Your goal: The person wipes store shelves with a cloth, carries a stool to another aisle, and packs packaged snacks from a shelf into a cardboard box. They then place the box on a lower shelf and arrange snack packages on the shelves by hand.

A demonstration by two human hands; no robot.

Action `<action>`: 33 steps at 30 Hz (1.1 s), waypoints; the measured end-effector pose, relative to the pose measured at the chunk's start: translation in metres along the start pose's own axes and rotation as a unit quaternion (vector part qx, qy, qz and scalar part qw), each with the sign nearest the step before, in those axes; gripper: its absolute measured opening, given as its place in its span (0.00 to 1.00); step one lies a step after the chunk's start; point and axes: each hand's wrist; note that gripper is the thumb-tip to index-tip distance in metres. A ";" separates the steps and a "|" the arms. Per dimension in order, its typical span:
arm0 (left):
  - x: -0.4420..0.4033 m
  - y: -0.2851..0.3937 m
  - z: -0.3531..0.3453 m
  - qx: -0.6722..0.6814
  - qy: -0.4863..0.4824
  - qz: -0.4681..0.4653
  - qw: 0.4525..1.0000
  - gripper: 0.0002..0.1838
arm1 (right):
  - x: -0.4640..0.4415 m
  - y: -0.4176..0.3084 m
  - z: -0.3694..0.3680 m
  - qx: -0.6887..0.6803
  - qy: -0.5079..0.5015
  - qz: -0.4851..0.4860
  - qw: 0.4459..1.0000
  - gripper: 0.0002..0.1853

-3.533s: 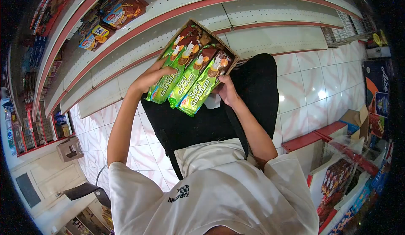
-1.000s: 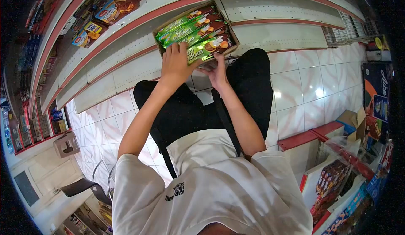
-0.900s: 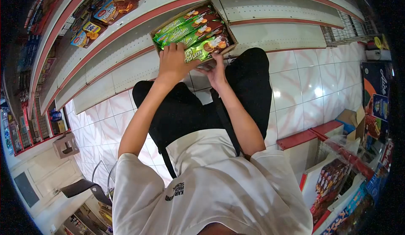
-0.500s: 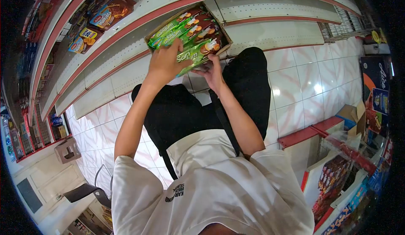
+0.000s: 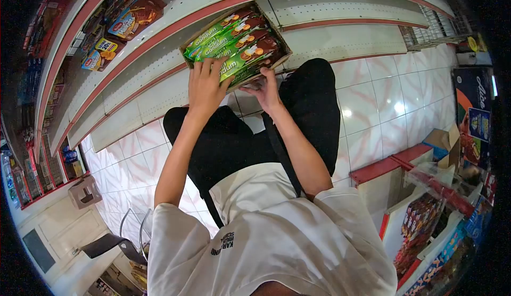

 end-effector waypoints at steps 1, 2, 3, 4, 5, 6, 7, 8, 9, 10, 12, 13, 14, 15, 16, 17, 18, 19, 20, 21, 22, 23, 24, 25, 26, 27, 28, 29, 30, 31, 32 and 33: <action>0.001 0.000 -0.003 0.002 0.002 0.000 1.000 0.24 | 0.000 -0.001 0.000 0.010 0.008 0.010 1.000 0.36; 0.000 0.002 -0.004 0.014 -0.001 -0.006 1.000 0.24 | -0.003 0.003 0.005 0.014 0.008 0.011 1.000 0.36; -0.001 0.004 -0.006 0.026 -0.002 -0.014 1.000 0.23 | -0.008 0.008 0.011 -0.019 -0.010 -0.001 1.000 0.34; -0.002 0.004 -0.006 0.032 0.002 -0.016 0.999 0.23 | -0.014 0.011 0.018 -0.050 -0.026 -0.011 0.998 0.33; -0.002 0.004 -0.006 0.026 -0.004 -0.013 1.000 0.23 | -0.010 0.010 0.014 -0.048 -0.004 0.003 0.999 0.34; -0.003 0.006 -0.008 0.023 -0.010 -0.012 1.000 0.23 | -0.013 0.013 0.017 -0.054 -0.015 -0.004 0.998 0.35; -0.005 0.008 -0.008 0.037 -0.006 -0.021 0.999 0.23 | -0.017 0.015 0.021 -0.061 -0.026 -0.010 0.998 0.36; -0.008 0.010 -0.007 0.038 0.009 -0.020 0.999 0.23 | -0.015 0.014 0.018 -0.062 -0.018 -0.001 0.998 0.38; -0.011 0.012 -0.006 0.038 0.022 -0.018 0.999 0.23 | -0.012 0.013 0.015 -0.064 -0.012 0.007 0.998 0.40; -0.014 0.015 -0.006 0.048 0.021 -0.009 0.999 0.23 | -0.010 0.010 0.013 -0.063 -0.008 -0.005 0.998 0.44; -0.016 0.015 -0.007 0.046 0.018 -0.016 0.999 0.23 | -0.009 0.007 0.011 -0.066 -0.007 -0.005 0.998 0.45; -0.016 0.013 -0.008 0.037 0.010 -0.017 0.999 0.24 | -0.008 0.007 0.010 -0.067 -0.001 0.004 0.998 0.44; -0.014 0.009 -0.011 0.030 -0.025 -0.006 0.999 0.23 | -0.006 0.003 0.006 -0.066 -0.005 0.005 0.998 0.44; -0.012 0.006 -0.016 0.026 -0.022 -0.005 0.999 0.23 | -0.003 0.000 0.002 -0.047 0.017 0.017 0.999 0.38; -0.009 0.002 -0.019 0.048 -0.024 -0.016 0.998 0.23 | -0.001 -0.001 -0.002 -0.029 0.039 0.026 0.998 0.35; -0.005 -0.002 -0.020 0.068 -0.028 -0.025 0.997 0.23 | -0.004 0.001 0.003 -0.028 0.029 0.005 0.999 0.35; -0.003 -0.001 -0.019 0.078 -0.022 -0.024 0.996 0.23 | -0.005 0.002 0.004 -0.030 0.022 0.002 0.999 0.35; 0.000 -0.001 -0.016 0.070 -0.022 -0.018 0.997 0.23 | -0.006 0.003 0.005 -0.030 0.016 0.000 0.999 0.34; 0.000 0.002 -0.010 0.047 0.000 -0.006 0.999 0.23 | -0.004 0.001 0.004 -0.033 0.012 0.003 0.999 0.33; 0.001 0.002 -0.006 0.025 0.022 0.007 0.999 0.24 | -0.005 0.002 0.006 -0.033 0.007 -0.003 0.999 0.33; 0.002 -0.010 -0.009 0.022 0.046 0.057 0.997 0.29 | -0.008 0.003 0.009 -0.057 0.007 -0.006 0.998 0.30; 0.005 -0.018 -0.012 0.017 0.048 0.062 0.997 0.29 | -0.010 0.005 0.012 -0.082 0.007 -0.009 0.997 0.27; 0.008 -0.026 -0.015 0.044 0.141 0.154 0.977 0.29 | -0.010 0.006 0.011 -0.071 0.025 -0.003 0.997 0.29; 0.012 -0.035 -0.021 0.071 0.233 0.241 0.939 0.30 | -0.010 0.006 0.010 -0.071 0.020 -0.005 0.997 0.29; 0.013 -0.042 -0.025 0.186 0.224 0.327 0.899 0.35 | -0.008 0.003 0.007 -0.050 0.026 -0.008 0.998 0.31; 0.017 -0.049 -0.028 0.183 0.229 0.330 0.897 0.35 | -0.005 -0.001 0.004 -0.029 0.031 -0.011 0.999 0.34; 0.023 -0.055 -0.031 0.450 0.147 0.437 0.765 0.37 | -0.002 -0.005 0.001 -0.031 0.021 -0.013 0.999 0.34; 0.026 -0.058 -0.028 0.671 0.053 0.493 0.551 0.38 | -0.001 -0.006 0.003 -0.027 0.016 -0.017 0.999 0.34; 0.032 -0.066 -0.045 0.737 0.032 0.437 0.514 0.37 | 0.000 -0.006 0.005 -0.038 0.011 -0.036 0.999 0.34; 0.039 -0.074 -0.061 0.796 0.008 0.376 0.474 0.35 | 0.001 -0.005 0.007 -0.050 0.006 -0.055 0.997 0.35; 0.039 -0.063 -0.052 0.816 -0.012 0.380 0.436 0.31 | 0.007 -0.007 0.003 -0.031 0.020 -0.047 0.998 0.38; 0.045 -0.067 -0.060 0.813 -0.012 0.381 0.440 0.30 | 0.012 -0.008 0.004 -0.029 0.016 -0.047 0.998 0.38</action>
Point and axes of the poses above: each hand's wrist, its own x-axis away from the middle knuckle, its own z-axis out of the back of the hand, y = z × x
